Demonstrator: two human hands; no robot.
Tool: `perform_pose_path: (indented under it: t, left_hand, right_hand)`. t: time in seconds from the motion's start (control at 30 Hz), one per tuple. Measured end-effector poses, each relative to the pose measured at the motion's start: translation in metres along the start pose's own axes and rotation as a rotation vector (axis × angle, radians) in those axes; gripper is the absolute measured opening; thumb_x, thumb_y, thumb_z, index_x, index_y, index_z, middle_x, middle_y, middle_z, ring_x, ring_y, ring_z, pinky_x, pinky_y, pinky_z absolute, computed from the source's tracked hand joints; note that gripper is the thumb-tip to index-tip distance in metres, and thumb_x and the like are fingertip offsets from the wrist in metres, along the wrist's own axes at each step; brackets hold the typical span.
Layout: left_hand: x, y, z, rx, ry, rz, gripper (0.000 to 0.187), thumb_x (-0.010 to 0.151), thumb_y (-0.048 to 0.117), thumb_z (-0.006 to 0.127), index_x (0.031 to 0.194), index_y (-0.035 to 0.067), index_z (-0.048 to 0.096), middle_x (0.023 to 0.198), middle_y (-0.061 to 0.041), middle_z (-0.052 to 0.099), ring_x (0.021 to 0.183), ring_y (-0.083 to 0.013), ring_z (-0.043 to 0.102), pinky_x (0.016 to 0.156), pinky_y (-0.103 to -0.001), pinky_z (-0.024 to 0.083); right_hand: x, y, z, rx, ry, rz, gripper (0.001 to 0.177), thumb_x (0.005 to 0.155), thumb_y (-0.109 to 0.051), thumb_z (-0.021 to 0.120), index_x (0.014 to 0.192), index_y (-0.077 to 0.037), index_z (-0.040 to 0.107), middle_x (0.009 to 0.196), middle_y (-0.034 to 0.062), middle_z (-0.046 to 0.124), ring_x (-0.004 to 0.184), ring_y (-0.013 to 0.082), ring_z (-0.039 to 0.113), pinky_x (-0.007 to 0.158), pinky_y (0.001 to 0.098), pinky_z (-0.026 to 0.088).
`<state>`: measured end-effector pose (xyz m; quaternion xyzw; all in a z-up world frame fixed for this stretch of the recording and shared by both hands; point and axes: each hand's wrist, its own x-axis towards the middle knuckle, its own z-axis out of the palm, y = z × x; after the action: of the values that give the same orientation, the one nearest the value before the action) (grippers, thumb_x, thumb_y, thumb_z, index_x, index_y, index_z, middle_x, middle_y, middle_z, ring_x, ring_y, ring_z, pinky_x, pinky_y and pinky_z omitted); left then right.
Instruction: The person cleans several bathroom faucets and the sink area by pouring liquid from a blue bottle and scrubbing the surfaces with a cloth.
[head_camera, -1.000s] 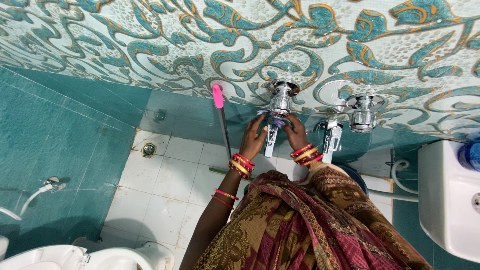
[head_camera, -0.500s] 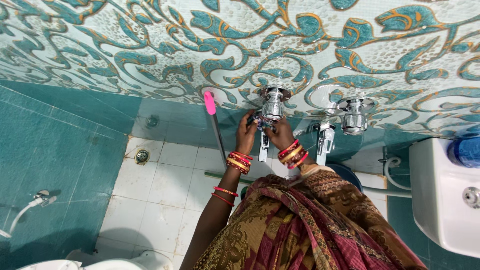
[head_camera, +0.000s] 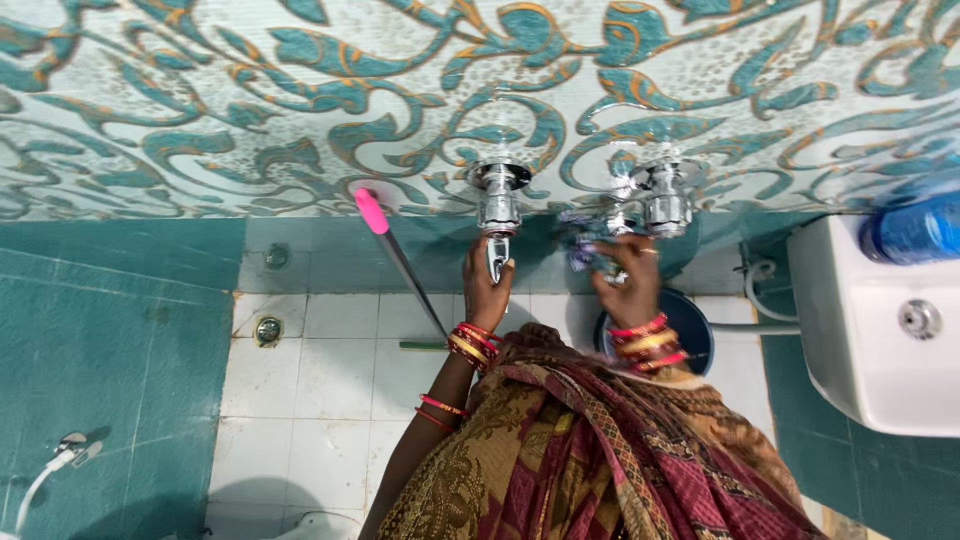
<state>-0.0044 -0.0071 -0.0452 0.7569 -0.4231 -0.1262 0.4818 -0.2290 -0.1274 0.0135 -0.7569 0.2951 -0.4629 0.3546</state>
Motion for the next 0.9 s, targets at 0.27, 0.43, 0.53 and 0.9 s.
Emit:
perform_pose_path:
  t: [0.27, 0.43, 0.53, 0.9]
  left_hand:
    - [-0.01, 0.077, 0.026, 0.001, -0.121, 0.429, 0.054, 0.101, 0.019, 0.059, 0.153, 0.013, 0.047, 0.161, -0.018, 0.043, 0.144, -0.0394, 0.049, 0.121, -0.054, 0.04]
    - [0.004, 0.101, 0.068, -0.017, -0.374, 0.367, 0.058, 0.1, 0.022, 0.061, 0.154, 0.012, 0.045, 0.158, -0.021, 0.042, 0.134, -0.0426, 0.05, 0.111, -0.051, 0.042]
    - [0.001, 0.106, 0.083, -0.034, -0.359, 0.423, 0.055, 0.102, 0.025, 0.062, 0.154, 0.012, 0.048, 0.15, -0.021, 0.048, 0.133, -0.0432, 0.052, 0.111, -0.051, 0.044]
    - [-0.021, 0.107, 0.096, -0.245, -0.411, 0.246, 0.027, 0.1, 0.012, 0.058, 0.127, 0.013, 0.063, 0.12, -0.011, 0.059, 0.097, -0.0288, 0.07, 0.079, -0.039, 0.06]
  right_hand:
    - [0.007, 0.004, -0.026, -0.378, -0.154, 0.215, 0.044, 0.08, -0.008, 0.08, 0.123, -0.006, 0.07, 0.125, 0.0271, 0.054, 0.116, 0.0462, 0.058, 0.095, 0.0489, 0.051]
    - [0.024, 0.048, -0.031, -0.239, -0.282, 0.493, 0.036, 0.101, -0.021, 0.072, 0.136, -0.014, 0.067, 0.116, 0.0237, 0.071, 0.105, 0.0401, 0.071, 0.099, 0.0443, 0.054]
    - [-0.008, 0.036, -0.045, -0.362, -0.167, -0.025, 0.047, 0.084, -0.009, 0.08, 0.129, -0.004, 0.067, 0.128, 0.0291, 0.057, 0.118, 0.0487, 0.058, 0.097, 0.0519, 0.051]
    - [-0.014, -0.002, -0.074, -0.289, -0.127, -0.109, 0.036, 0.082, -0.008, 0.072, 0.117, -0.014, 0.071, 0.132, 0.0186, 0.065, 0.115, 0.0354, 0.069, 0.09, 0.04, 0.059]
